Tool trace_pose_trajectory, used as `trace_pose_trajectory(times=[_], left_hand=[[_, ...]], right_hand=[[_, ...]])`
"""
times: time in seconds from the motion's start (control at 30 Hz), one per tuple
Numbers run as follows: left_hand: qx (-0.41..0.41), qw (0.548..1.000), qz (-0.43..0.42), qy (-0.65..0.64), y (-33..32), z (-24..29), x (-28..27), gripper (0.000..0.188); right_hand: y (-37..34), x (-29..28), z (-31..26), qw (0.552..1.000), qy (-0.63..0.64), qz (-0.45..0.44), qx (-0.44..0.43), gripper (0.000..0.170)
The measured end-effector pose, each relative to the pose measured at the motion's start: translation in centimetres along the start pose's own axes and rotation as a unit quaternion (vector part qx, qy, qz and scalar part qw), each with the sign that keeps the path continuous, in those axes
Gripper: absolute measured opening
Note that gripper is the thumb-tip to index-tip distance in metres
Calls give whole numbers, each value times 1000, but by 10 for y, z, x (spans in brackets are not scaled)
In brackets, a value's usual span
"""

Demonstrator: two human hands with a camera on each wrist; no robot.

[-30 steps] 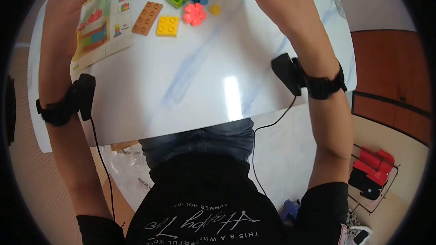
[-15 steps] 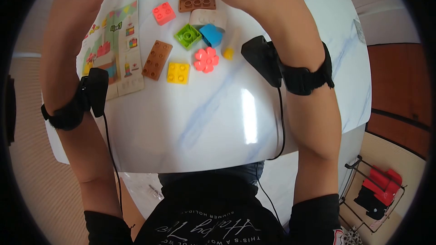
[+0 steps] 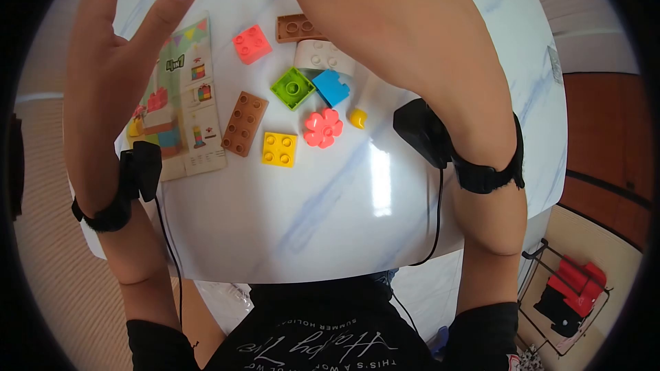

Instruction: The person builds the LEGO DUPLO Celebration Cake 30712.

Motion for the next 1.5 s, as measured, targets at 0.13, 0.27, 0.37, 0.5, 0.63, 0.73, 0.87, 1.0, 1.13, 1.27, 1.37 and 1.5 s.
trace_pose_trajectory(times=[0.13, 0.27, 0.37, 0.5, 0.63, 0.73, 0.87, 1.0, 1.13, 1.27, 1.37, 1.5], left_hand=[[23, 1000, -2, 4, -1, -7, -1, 71], [21, 1000, -13, 1, 2, -7, -7, 73], [49, 998, 25, -26, -1, -19, 1, 74], [89, 994, 38, -53, -1, -21, 0, 75], [55, 995, -13, -77, -6, -8, -12, 74], [53, 998, -2, 24, -7, -4, -11, 73], [39, 998, -41, -31, -3, -1, -17, 72], [67, 997, -23, 36, -9, 2, -10, 71], [57, 997, -44, 6, -5, -12, -6, 71], [21, 997, -75, -24, 2, 9, -21, 70], [19, 996, -86, -20, -1, 10, -17, 69], [46, 997, -61, 7, -4, 6, -13, 66]], right_hand=[[1, 2, 0, 999, 8, -33, 16, 50], [10, -8, -10, 990, -77, -115, 13, 53], [3, 2, -3, 1000, 17, 10, -14, 54], [1, -6, -19, 999, -17, -27, 33, 55], [1, -8, -20, 999, -23, -19, 15, 55], [0, -6, -14, 999, -30, -38, 12, 54], [2, -15, -27, 997, -41, -57, 28, 51], [-2, -12, -23, 998, -31, -44, 24, 48], [4, -14, -15, 993, -88, -81, 24, 47], [6, -13, -32, 983, -166, -77, 29, 46], [6, -18, -10, 971, -188, -121, 79, 46], [3, -29, -17, 990, -76, -105, 49, 50]])
Point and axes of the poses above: each hand's wrist, its own y-axis towards the middle knuckle, its own x-axis out of the palm, z = x × y, the point moved 2 cm from there along y, towards the middle knuckle, and after that the axes turned 3 degrees about -x, right-handed, at the moved point
